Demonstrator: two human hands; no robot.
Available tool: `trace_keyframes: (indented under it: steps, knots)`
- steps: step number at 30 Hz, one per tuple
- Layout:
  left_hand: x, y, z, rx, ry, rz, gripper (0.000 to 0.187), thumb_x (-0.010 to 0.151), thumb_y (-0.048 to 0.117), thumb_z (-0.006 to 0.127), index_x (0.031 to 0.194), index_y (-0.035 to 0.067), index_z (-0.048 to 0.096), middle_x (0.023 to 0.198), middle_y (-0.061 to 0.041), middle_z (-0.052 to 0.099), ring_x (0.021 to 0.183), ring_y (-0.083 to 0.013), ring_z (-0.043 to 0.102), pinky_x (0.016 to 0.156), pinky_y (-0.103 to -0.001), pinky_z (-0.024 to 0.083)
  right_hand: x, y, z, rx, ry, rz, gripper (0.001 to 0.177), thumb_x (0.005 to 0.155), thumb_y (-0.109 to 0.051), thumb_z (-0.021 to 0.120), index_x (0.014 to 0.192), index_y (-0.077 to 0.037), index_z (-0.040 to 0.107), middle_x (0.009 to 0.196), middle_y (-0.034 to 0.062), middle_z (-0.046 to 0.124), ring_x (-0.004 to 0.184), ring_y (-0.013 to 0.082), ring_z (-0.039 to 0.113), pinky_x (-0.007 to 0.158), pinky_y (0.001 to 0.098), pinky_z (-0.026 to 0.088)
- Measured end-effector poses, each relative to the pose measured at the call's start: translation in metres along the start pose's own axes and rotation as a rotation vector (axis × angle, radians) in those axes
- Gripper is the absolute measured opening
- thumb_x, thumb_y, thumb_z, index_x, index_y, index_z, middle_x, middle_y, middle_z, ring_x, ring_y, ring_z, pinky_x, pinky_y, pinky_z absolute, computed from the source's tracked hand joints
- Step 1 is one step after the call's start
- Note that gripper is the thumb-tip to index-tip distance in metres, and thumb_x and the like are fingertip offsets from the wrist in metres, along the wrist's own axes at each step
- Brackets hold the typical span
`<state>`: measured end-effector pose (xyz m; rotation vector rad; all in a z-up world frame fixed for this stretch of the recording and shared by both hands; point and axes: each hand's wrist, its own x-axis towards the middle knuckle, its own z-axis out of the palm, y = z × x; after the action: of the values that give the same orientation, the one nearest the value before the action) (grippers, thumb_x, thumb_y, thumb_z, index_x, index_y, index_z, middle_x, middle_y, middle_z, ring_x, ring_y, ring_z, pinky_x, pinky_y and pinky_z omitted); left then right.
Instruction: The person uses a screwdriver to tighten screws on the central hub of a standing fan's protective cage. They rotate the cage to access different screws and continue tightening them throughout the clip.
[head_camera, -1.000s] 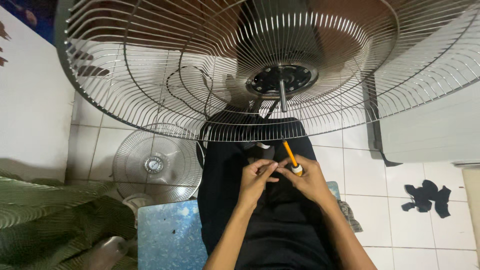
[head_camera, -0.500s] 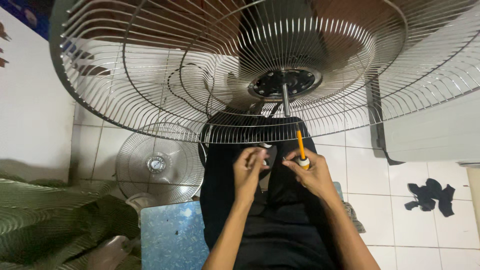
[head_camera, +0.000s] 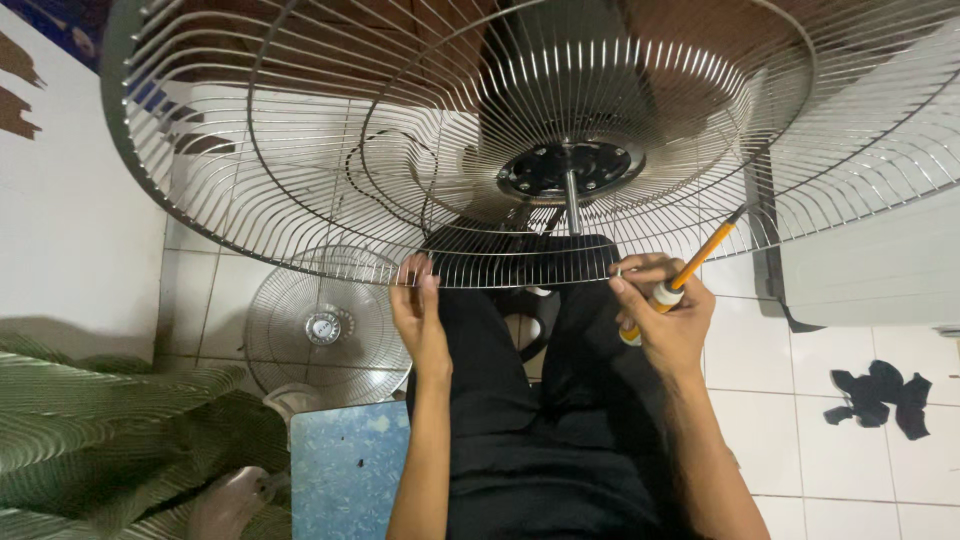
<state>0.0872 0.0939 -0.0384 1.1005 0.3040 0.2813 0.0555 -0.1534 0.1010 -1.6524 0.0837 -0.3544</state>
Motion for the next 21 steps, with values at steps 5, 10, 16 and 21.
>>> trace_keyframes:
  steps: [5,10,16,21]
  knots:
    - [-0.006,-0.015,0.013,-0.166,-0.093,-0.177,0.039,0.107,0.023,0.05,0.135,-0.004,0.05,0.133,-0.029,0.064,0.125,-0.0357,0.066,0.108,-0.046,0.054,0.012,-0.013,0.018,0.054,0.045,-0.031,0.013,0.093,0.008,0.075,0.098,0.003,0.064,0.107,0.0185,0.072,0.058,0.0071,0.06,0.053,0.0205,0.052]
    - [-0.006,-0.018,0.013,-0.217,-0.109,-0.19,0.038,0.108,0.022,0.048,0.135,-0.006,0.049,0.133,-0.033,0.062,0.125,-0.0391,0.066,0.11,-0.048,0.053,0.021,-0.014,0.036,0.063,0.107,-0.055,0.014,0.094,0.007,0.074,0.103,0.003,0.064,0.108,0.0181,0.071,0.061,0.008,0.061,0.052,0.0202,0.052]
    - [-0.01,-0.013,0.019,-0.233,-0.111,-0.204,0.037,0.109,0.021,0.045,0.135,-0.006,0.049,0.135,-0.032,0.061,0.126,-0.0395,0.065,0.111,-0.049,0.053,0.03,0.008,0.062,0.107,0.188,-0.22,0.014,0.1,0.004,0.074,0.107,0.003,0.061,0.115,0.0181,0.07,0.068,0.0098,0.064,0.054,0.0209,0.053]
    - [-0.017,-0.011,0.017,-0.249,-0.118,-0.207,0.037,0.109,0.019,0.045,0.136,-0.006,0.048,0.135,-0.032,0.061,0.125,-0.0392,0.064,0.111,-0.049,0.053,0.028,0.025,0.08,0.056,0.278,-0.095,0.022,0.096,0.003,0.075,0.113,0.004,0.061,0.094,0.0143,0.073,0.056,0.0086,0.062,0.049,0.0195,0.049]
